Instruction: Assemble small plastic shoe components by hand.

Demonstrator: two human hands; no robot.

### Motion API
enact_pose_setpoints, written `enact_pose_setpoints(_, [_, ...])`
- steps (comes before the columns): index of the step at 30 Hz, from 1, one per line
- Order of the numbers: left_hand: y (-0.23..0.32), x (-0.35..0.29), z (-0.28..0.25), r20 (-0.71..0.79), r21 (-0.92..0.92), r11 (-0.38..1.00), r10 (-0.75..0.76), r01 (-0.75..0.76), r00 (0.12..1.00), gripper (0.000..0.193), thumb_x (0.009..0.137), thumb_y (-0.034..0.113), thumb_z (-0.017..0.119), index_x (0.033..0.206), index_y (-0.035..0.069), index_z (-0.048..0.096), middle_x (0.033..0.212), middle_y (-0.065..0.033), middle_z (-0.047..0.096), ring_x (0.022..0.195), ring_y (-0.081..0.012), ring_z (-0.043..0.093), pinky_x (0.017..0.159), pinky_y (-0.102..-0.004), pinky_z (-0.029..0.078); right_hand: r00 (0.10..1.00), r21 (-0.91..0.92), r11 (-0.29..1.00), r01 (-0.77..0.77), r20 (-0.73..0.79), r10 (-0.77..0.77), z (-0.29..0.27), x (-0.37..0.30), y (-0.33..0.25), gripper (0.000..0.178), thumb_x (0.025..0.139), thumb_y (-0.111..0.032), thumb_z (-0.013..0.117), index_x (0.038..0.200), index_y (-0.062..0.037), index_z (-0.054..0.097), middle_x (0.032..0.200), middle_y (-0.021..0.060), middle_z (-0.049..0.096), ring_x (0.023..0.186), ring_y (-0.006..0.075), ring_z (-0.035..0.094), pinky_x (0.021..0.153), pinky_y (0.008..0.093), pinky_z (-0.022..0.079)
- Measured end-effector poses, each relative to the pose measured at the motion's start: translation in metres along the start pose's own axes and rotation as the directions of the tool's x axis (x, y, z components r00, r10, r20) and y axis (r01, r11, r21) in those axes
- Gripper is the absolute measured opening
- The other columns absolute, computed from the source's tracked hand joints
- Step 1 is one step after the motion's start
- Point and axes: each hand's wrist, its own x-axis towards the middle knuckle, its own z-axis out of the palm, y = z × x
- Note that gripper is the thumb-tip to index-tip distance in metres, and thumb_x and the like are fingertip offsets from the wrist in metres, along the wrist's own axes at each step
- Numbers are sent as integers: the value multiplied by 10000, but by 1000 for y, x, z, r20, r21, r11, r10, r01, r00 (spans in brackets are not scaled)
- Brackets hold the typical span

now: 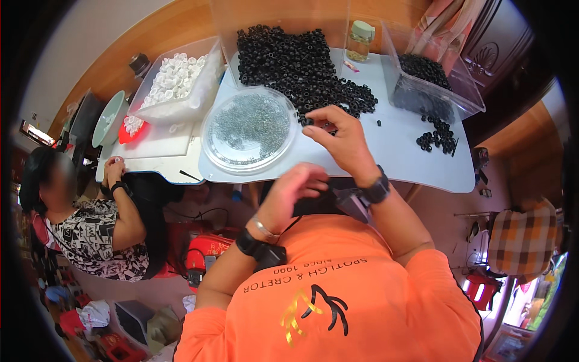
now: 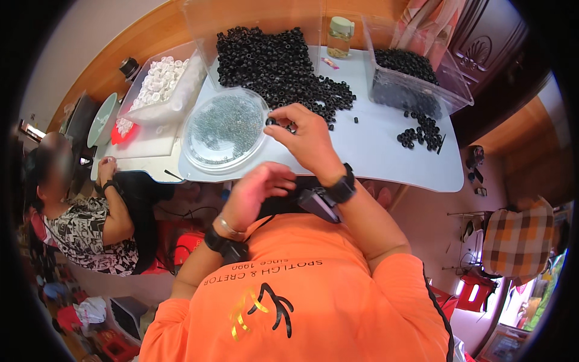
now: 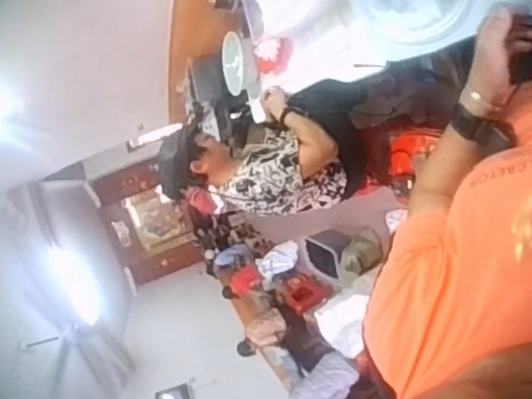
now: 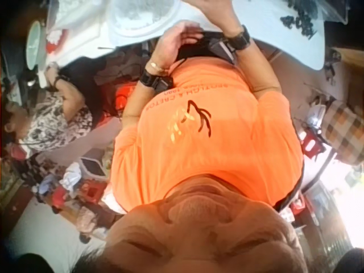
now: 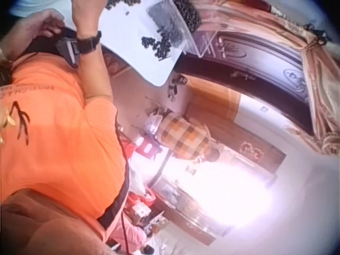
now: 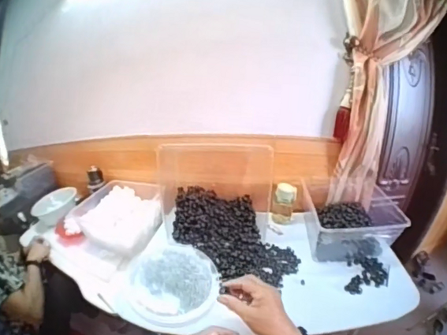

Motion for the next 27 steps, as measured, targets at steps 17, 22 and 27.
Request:
enact_pose_setpoints(17, [-2,-9,-18,-102,-204,972,96,-115,990,191,997,211,424,1018,64,543,930,-12,598,866,-96,598,785,-278,492,969,103,989,107,214,-127,9,-41,-24,256,731,-127,757,972,-86,683,1009,85,645,970,256,606,841,342,487])
enact_pose_setpoints(22, [-5,-10,-22,-126,-136,982,115,-132,985,288,1011,213,379,1122,-11,522,979,-96,626,871,-177,622,819,-320,495,964,-20,979,201,179,-194,14,-40,-23,224,722,-153,769,883,-61,644,912,76,650,908,266,609,772,348,502])
enact_pose_setpoints(27, [-9,-14,-27,-104,-217,965,124,-145,987,279,975,225,434,1088,-10,532,963,-113,623,849,-172,608,789,-308,483,955,-131,962,240,210,-210,22,-40,-24,245,695,-186,775,824,-66,604,856,62,626,851,267,596,717,351,497])
